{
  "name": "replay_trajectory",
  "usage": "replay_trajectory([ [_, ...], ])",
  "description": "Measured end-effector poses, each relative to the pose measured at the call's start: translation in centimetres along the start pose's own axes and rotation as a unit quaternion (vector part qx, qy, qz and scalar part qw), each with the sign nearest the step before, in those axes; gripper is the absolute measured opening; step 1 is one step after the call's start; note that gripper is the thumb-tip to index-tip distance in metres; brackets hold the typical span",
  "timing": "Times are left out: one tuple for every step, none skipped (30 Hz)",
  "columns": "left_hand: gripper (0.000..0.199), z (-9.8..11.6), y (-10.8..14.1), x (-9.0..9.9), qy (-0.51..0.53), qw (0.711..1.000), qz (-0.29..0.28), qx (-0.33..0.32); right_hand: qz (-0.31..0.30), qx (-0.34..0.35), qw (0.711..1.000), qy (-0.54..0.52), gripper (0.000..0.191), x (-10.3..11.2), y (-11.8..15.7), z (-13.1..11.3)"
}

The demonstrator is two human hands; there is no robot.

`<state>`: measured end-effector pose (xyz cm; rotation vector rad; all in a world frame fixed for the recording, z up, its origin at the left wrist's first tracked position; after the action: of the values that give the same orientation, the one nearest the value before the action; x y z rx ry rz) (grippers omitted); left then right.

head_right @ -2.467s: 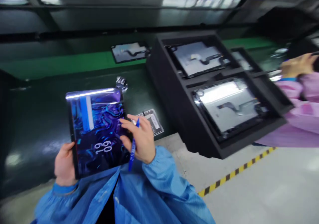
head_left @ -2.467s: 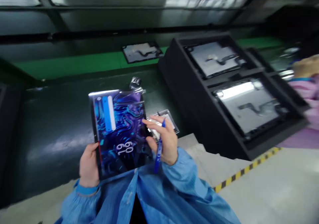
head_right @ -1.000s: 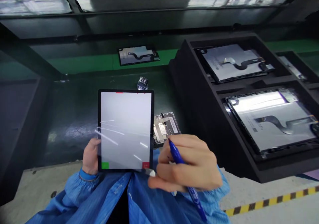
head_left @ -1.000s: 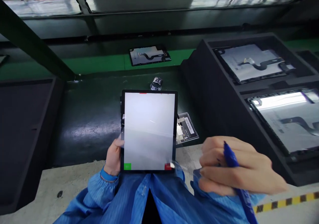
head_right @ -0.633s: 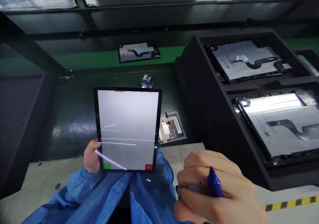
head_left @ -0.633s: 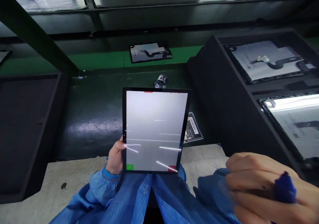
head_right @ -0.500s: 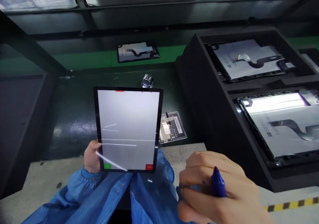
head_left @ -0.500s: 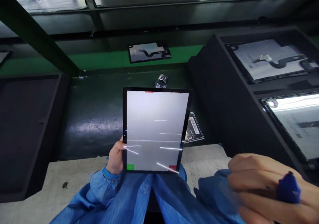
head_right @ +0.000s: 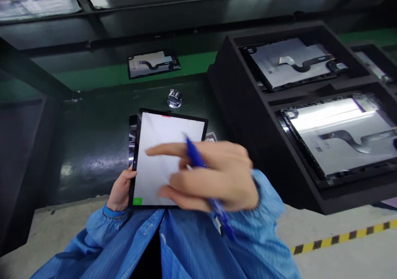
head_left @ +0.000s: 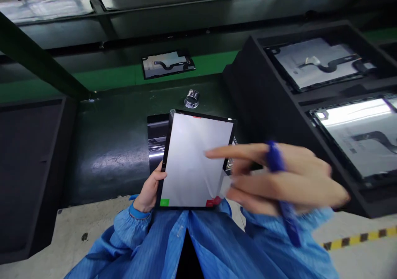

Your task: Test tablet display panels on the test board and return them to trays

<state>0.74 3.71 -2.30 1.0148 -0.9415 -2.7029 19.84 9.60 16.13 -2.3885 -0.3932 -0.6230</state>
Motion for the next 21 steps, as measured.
replay_trajectory([
  [0.039,-0.2,-0.1,-0.5,-0.01,1.0,-0.016,0.003,-0.029,0.035,0.999,-0.017,0.041,-0.8,-1.3,-0.2],
  [0.041,-0.3,-0.2,-0.9,-0.019,0.999,-0.029,0.004,-0.047,0.066,0.996,-0.036,0.034,-1.4,-2.4,-0.3],
  [0.042,-0.5,-0.3,-1.2,-0.026,0.999,-0.037,0.004,-0.018,0.077,0.995,-0.06,0.028,-1.2,-3.4,0.1],
  [0.041,-0.5,-0.3,-1.3,-0.03,0.999,-0.037,0.003,0.044,0.061,0.993,-0.085,0.024,-0.5,-4.0,1.1],
  [0.04,-0.6,-0.4,-1.2,-0.031,0.999,-0.029,0.002,0.097,0.044,0.987,-0.116,0.021,0.0,-4.4,2.2],
  [0.038,-0.6,-0.4,-1.0,-0.029,0.999,-0.016,0.001,0.131,0.027,0.98,-0.15,0.015,0.3,-4.5,3.3],
  [0.035,-0.6,-0.3,-0.8,-0.022,1.0,-0.003,0.002,0.132,0.02,0.975,-0.178,0.011,0.2,-4.4,4.3],
  [0.032,-0.5,-0.3,-0.5,-0.012,1.0,0.012,0.003,0.098,0.023,0.976,-0.193,0.021,-0.3,-4.4,5.0],
  [0.031,-0.5,-0.2,-0.2,0.0,1.0,0.028,0.004,0.047,0.03,0.98,-0.19,0.04,-1.0,-4.3,5.4],
  [0.03,-0.4,-0.1,0.0,0.014,0.999,0.041,0.005,-0.003,0.031,0.985,-0.17,0.058,-1.8,-4.1,5.8],
  [0.03,-0.3,0.0,0.1,0.027,0.998,0.051,0.004,-0.042,0.022,0.989,-0.143,0.071,-2.4,-3.9,6.2],
  [0.031,-0.1,0.0,0.1,0.04,0.998,0.056,0.005,-0.068,0.005,0.991,-0.119,0.075,-2.8,-3.7,6.7],
  [0.031,0.0,0.1,0.0,0.051,0.997,0.059,0.008,-0.082,-0.013,0.991,-0.109,0.075,-3.0,-3.7,7.2],
  [0.031,0.2,0.2,-0.2,0.059,0.996,0.062,0.011,-0.087,-0.029,0.989,-0.119,0.074,-3.0,-3.8,7.6],
  [0.03,0.3,0.3,-0.3,0.063,0.995,0.069,0.015,-0.085,-0.04,0.985,-0.144,0.075,-2.8,-4.1,8.0],
  [0.027,0.5,0.5,-0.4,0.066,0.994,0.081,0.021,-0.075,-0.049,0.98,-0.176,0.076,-2.6,-4.4,8.5],
  [0.024,0.7,0.6,-0.4,0.068,0.993,0.094,0.027,-0.062,-0.057,0.975,-0.206,0.077,-2.4,-4.8,9.1],
  [0.02,0.9,0.7,-0.5,0.069,0.992,0.105,0.031,-0.05,-0.062,0.97,-0.229,0.077,-2.2,-5.2,9.9],
  [0.017,1.3,0.8,-0.6,0.068,0.991,0.11,0.028,-0.041,-0.065,0.967,-0.243,0.077,-2.2,-5.6,10.8],
  [0.013,1.7,0.9,-0.8,0.068,0.991,0.111,0.02,-0.035,-0.064,0.965,-0.25,0.077,-2.4,-5.9,11.7],
  [0.009,2.2,0.9,-1.0,0.068,0.992,0.111,0.006,-0.031,-0.06,0.964,-0.256,0.075,-2.7,-6.2,12.6],
])
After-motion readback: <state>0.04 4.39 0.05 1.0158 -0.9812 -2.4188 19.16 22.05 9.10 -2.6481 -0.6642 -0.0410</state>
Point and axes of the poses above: each hand's wrist, its own y-axis away from the middle knuckle, its own x-axis out of the back of the hand, z = x × y, the point moved 7 cm from there along -y, towards the middle knuckle, and after that the axes turned 5 degrees about -z, right-handed, at the moved point
